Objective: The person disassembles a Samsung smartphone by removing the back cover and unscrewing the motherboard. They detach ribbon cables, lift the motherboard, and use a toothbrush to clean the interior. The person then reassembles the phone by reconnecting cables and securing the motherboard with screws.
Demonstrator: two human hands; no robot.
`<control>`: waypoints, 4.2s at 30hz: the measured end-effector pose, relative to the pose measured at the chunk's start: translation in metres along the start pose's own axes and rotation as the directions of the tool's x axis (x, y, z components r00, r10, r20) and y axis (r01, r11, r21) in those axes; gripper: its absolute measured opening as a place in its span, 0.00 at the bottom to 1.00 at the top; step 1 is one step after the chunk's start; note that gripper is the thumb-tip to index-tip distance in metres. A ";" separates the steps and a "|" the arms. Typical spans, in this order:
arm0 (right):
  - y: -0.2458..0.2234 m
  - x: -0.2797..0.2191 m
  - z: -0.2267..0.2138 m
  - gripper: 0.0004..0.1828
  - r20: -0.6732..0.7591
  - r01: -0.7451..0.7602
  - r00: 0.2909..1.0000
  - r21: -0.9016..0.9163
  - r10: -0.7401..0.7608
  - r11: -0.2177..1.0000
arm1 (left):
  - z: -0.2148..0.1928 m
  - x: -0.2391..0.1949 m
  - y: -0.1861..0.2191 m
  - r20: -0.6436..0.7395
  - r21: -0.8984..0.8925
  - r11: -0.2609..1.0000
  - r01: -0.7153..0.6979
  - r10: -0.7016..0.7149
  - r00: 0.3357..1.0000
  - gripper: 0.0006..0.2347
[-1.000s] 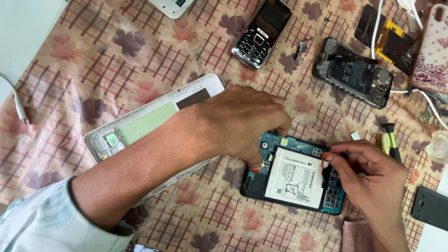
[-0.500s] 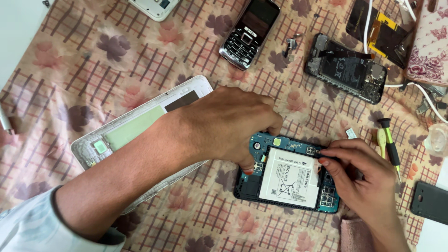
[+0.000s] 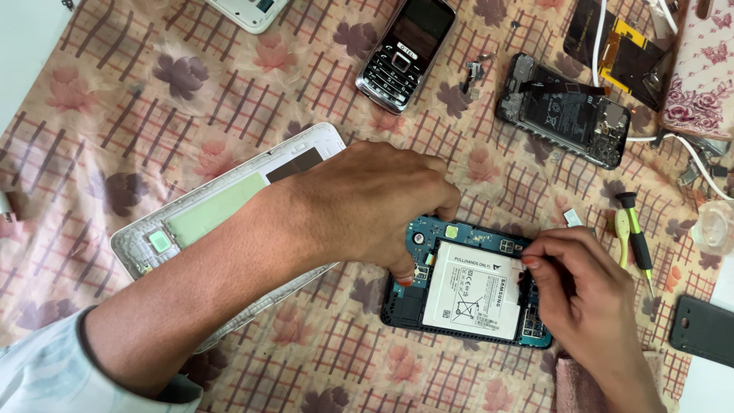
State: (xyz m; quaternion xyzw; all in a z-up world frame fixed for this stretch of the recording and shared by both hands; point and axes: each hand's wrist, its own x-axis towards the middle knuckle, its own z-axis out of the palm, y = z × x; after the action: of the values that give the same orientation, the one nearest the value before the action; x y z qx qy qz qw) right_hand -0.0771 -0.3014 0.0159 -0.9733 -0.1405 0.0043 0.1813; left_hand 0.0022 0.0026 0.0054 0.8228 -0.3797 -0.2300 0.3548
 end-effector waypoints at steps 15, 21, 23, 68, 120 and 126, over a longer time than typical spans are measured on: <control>-0.038 0.000 -0.005 0.05 -0.034 0.050 0.997 -0.305 -0.064 0.951 | 0.011 0.002 -0.009 -0.104 -0.006 0.998 -0.061 0.060 0.993 0.33; -0.040 -0.001 -0.005 0.07 -0.010 0.033 0.999 -0.318 -0.038 0.948 | 0.012 0.002 -0.009 -0.099 -0.003 0.998 -0.058 0.057 0.993 0.34; -0.041 0.000 -0.006 0.08 -0.003 0.004 1.000 -0.312 -0.005 0.950 | 0.012 0.002 -0.009 -0.090 0.002 0.999 -0.048 0.048 0.995 0.34; -0.058 -0.009 -0.002 0.07 -0.040 -0.004 0.999 -0.511 -0.019 0.860 | 0.013 0.001 -0.011 -0.131 0.013 0.996 -0.087 0.087 0.988 0.33; -0.037 -0.003 -0.005 0.09 -0.093 -0.041 0.995 -0.147 0.027 0.988 | 0.001 -0.002 0.002 0.004 0.020 1.000 0.012 -0.012 1.000 0.33; -0.029 -0.006 0.000 0.09 -0.133 -0.073 0.989 -0.033 0.068 0.997 | 0.004 -0.001 -0.003 -0.042 -0.001 0.999 -0.037 0.036 0.998 0.33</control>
State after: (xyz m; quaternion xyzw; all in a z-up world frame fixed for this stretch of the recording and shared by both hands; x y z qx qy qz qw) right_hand -0.0905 -0.2770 0.0259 -0.9791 -0.0940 -0.0565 0.1715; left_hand 0.0005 0.0036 0.0009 0.8201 -0.3869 -0.2063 0.3676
